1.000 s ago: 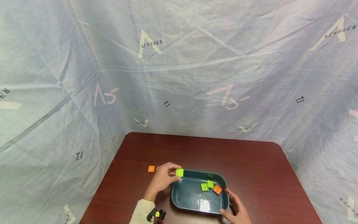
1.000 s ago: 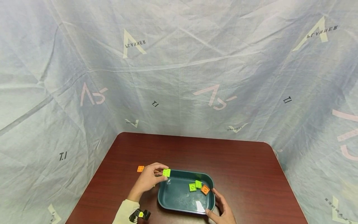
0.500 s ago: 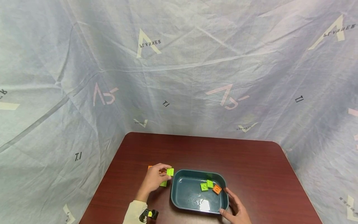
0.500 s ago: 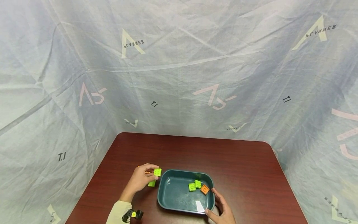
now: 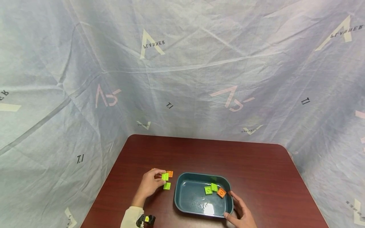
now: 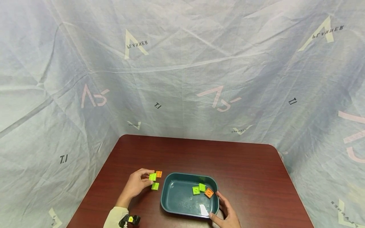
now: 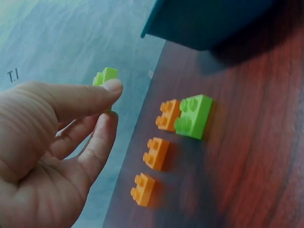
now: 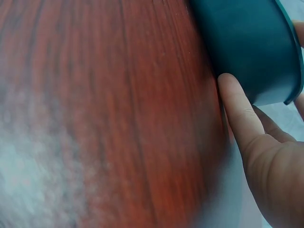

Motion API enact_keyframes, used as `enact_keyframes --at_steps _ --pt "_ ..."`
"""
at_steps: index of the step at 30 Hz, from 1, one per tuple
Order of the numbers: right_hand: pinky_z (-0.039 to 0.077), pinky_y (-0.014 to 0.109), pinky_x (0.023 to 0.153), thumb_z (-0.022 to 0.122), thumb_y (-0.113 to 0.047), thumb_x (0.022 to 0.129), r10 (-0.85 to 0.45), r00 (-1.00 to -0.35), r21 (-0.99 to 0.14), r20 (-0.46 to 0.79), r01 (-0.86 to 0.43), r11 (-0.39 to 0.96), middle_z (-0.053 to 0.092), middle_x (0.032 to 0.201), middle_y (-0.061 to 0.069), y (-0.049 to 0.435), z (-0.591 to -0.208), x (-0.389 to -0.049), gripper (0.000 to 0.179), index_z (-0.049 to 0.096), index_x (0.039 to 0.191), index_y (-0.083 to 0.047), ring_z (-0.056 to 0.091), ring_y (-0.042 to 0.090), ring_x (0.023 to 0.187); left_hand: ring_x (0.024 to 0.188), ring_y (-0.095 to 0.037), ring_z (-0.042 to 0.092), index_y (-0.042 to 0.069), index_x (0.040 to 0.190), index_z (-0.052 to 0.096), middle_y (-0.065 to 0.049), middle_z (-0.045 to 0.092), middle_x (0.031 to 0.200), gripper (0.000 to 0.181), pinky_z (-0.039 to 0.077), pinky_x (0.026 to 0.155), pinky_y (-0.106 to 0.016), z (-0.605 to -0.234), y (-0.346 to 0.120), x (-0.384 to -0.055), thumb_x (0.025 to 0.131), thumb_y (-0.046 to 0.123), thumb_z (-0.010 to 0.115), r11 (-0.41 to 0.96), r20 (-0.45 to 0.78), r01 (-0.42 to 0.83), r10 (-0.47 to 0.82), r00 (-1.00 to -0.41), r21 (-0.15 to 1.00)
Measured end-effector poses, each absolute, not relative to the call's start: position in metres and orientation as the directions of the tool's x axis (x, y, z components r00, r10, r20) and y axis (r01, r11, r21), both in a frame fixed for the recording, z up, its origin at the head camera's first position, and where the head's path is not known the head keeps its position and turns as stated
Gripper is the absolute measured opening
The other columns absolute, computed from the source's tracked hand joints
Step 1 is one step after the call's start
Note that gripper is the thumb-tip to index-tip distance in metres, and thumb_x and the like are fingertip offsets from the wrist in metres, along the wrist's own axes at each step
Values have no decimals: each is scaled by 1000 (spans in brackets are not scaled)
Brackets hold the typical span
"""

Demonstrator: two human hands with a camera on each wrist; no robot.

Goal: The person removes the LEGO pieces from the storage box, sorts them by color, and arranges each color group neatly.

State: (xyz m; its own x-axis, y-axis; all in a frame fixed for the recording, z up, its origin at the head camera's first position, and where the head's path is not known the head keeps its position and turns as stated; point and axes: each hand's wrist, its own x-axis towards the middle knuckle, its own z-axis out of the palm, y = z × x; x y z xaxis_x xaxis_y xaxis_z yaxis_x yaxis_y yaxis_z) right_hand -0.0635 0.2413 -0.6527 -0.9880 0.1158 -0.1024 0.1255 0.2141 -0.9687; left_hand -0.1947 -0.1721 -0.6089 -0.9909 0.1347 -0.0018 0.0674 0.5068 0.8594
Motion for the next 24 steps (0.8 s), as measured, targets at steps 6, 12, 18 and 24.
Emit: enact_keyframes --at_steps 6,12,18,24 --pt "47 11 96 91 -7 78 116 -988 -969 -98 122 213 58 151 23 241 -653 -63 90 50 157 -14 62 -6 117 104 -24 71 12 125 77 -10 70 126 39 62 80 -35 -616 -177 -193 87 5 85 548 -10 46 99 -995 835" --pt "47 11 97 91 -9 79 113 -990 -968 -87 111 224 57 152 24 241 -652 -62 89 49 157 -14 60 -7 118 103 -23 73 12 125 77 -10 71 123 39 64 81 -34 -622 -178 -192 87 2 84 573 -9 44 89 -996 819" --pt "47 10 96 91 -8 79 110 -992 -974 -68 90 206 56 152 26 241 -651 -61 89 49 157 -12 62 -4 119 107 -26 74 11 126 77 -13 69 128 40 64 82 -36 -628 -181 -192 88 0 83 584 -31 23 83 -996 812" --pt "48 11 97 89 -5 81 76 -996 -982 -38 51 182 54 152 30 242 -652 -62 89 46 159 -9 64 0 121 106 -27 74 11 124 77 -15 70 128 39 65 80 -37 -633 -185 -187 88 -3 81 619 -44 6 66 -997 785"
